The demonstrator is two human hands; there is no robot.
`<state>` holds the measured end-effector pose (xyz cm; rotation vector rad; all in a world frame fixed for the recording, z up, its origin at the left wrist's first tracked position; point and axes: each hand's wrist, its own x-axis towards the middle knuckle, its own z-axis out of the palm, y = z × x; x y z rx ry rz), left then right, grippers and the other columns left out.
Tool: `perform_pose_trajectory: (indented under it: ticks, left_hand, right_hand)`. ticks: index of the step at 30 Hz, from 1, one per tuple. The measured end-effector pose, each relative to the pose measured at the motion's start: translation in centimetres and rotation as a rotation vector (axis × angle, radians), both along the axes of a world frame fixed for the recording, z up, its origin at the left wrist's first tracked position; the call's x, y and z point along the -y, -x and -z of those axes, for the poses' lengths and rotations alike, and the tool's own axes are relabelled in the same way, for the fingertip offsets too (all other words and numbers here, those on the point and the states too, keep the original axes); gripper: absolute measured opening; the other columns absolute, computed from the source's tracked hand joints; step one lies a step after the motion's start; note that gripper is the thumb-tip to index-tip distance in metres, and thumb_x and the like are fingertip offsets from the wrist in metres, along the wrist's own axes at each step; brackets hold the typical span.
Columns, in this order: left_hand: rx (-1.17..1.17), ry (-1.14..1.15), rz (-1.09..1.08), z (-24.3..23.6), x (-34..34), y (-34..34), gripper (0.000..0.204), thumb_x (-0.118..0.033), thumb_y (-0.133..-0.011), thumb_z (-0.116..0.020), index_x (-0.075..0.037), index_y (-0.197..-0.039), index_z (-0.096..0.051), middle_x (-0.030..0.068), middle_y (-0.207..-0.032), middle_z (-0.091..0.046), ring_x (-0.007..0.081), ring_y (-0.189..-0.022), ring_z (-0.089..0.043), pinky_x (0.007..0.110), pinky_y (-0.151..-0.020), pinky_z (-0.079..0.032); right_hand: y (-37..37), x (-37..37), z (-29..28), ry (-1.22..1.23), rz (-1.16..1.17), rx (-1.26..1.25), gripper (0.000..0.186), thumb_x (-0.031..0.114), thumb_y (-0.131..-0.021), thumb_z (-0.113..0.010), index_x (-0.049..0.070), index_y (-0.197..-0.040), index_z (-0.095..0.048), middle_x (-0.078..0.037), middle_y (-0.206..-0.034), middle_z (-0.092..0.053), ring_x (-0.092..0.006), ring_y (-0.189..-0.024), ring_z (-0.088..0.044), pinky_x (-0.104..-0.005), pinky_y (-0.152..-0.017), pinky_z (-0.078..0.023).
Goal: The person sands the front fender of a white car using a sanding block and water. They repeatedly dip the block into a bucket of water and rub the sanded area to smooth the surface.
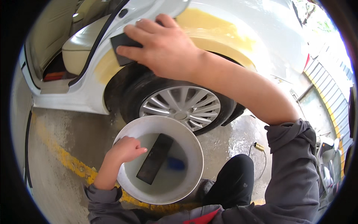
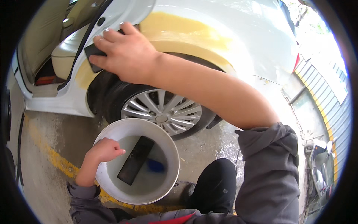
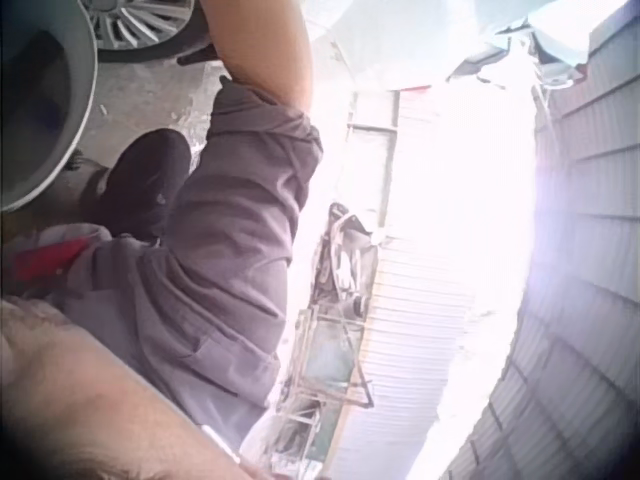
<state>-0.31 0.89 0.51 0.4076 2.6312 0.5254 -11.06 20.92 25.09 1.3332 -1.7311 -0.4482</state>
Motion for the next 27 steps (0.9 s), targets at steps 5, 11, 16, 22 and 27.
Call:
perform_pose_trajectory:
  ticks: [5,11,16,22,27]
  left_hand:
    - [-0.004,-0.024,-0.039,-0.6,-0.1,-0.8,0.042,-0.046,-0.097,-0.071,-0.006,-0.091,-0.081,0.0182,-0.09,-0.077,0.0384,-0.088,-0.073,0.049,-0.083,-0.057]
    - [0.021,0.052,0.035,-1.3,-1.8,0.2,0.045,-0.048,-0.098,-0.069,-0.006,-0.091,-0.081,0.0197,-0.09,-0.077,0.0405,-0.089,-0.073,0.049,-0.085,-0.057]
    - [0.042,-0.007,-0.056,-0.5,-0.8,0.0,0.045,-0.048,-0.099,-0.068,-0.006,-0.092,-0.082,0.0203,-0.089,-0.076,0.041,-0.089,-0.072,0.05,-0.085,-0.057]
    - [0.002,0.012,0.019,-1.0,-1.5,-0.3,0.045,-0.047,-0.099,-0.068,-0.004,-0.091,-0.08,0.0206,-0.091,-0.076,0.0411,-0.091,-0.072,0.05,-0.085,-0.057]
    - [0.015,0.009,0.01,-0.8,-0.9,-0.1,0.045,-0.047,-0.099,-0.068,-0.004,-0.089,-0.08,0.0202,-0.089,-0.076,0.0397,-0.089,-0.073,0.049,-0.084,-0.057]
  right_hand:
    - [-0.8,-12.7,-2.2,0.144,-0.019,0.068,0.061,0.025,-0.081,-0.084,0.026,-0.14,-0.07,-0.013,-0.143,-0.058,-0.0325,-0.13,-0.058,-0.0504,-0.105,-0.045]
    - [-2.0,-19.3,-1.5,0.259,0.12,-0.005,0.062,0.022,-0.083,-0.083,0.025,-0.143,-0.068,-0.018,-0.15,-0.055,-0.0393,-0.134,-0.056,-0.0544,-0.109,-0.043]
    - [-0.3,-8.2,-1.8,0.141,-0.085,0.02,0.058,0.023,-0.084,-0.083,0.028,-0.14,-0.069,-0.01,-0.138,-0.061,-0.0302,-0.127,-0.06,-0.0485,-0.103,-0.047]
    - [-2.2,-18.1,-3.0,0.171,0.066,-0.013,0.06,0.016,-0.083,-0.082,0.019,-0.142,-0.07,-0.019,-0.149,-0.058,-0.0394,-0.134,-0.058,-0.0544,-0.106,-0.046]
    - [-0.7,-5.8,-1.3,0.15,-0.014,-0.011,0.061,0.021,-0.078,-0.087,0.028,-0.137,-0.071,-0.008,-0.14,-0.062,-0.0275,-0.128,-0.06,-0.0451,-0.101,-0.047]
